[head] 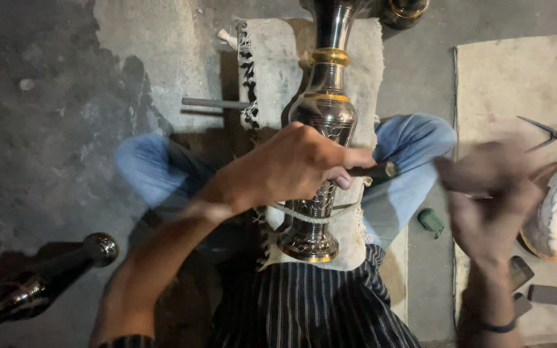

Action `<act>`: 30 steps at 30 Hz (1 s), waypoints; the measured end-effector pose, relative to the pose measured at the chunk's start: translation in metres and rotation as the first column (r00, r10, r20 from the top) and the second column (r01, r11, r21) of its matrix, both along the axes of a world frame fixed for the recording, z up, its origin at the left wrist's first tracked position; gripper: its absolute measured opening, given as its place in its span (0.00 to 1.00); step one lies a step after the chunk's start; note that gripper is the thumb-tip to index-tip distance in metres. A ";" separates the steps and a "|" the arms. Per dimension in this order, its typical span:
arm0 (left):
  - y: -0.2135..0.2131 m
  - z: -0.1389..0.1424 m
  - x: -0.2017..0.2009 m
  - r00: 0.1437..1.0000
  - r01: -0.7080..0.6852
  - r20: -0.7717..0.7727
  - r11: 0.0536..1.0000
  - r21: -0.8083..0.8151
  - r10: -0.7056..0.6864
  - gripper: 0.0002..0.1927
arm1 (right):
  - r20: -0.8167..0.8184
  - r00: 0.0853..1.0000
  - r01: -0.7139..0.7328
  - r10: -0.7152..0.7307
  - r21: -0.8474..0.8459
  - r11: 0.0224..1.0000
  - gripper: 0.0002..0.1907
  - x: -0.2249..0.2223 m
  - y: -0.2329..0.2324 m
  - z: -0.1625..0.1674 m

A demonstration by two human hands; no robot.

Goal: The person sits cross-legged on the floor with an engraved brass vase held upright against a padded rest, and decorates its surface by hand. They hold a small chisel against the metal and strike it with a wooden mallet, repositioning the chisel repeatedly to cut decorative patterns into the vase body.

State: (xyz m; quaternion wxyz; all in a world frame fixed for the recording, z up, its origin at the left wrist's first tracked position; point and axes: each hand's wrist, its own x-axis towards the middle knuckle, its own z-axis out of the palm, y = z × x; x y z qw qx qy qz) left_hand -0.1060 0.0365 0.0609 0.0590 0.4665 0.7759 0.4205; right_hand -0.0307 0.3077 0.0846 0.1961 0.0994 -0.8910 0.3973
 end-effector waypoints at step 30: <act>-0.011 -0.012 0.058 0.796 -0.598 0.422 0.672 0.437 0.434 0.07 | 0.162 0.978 -0.147 0.130 0.098 0.984 0.22 -0.069 0.007 -0.015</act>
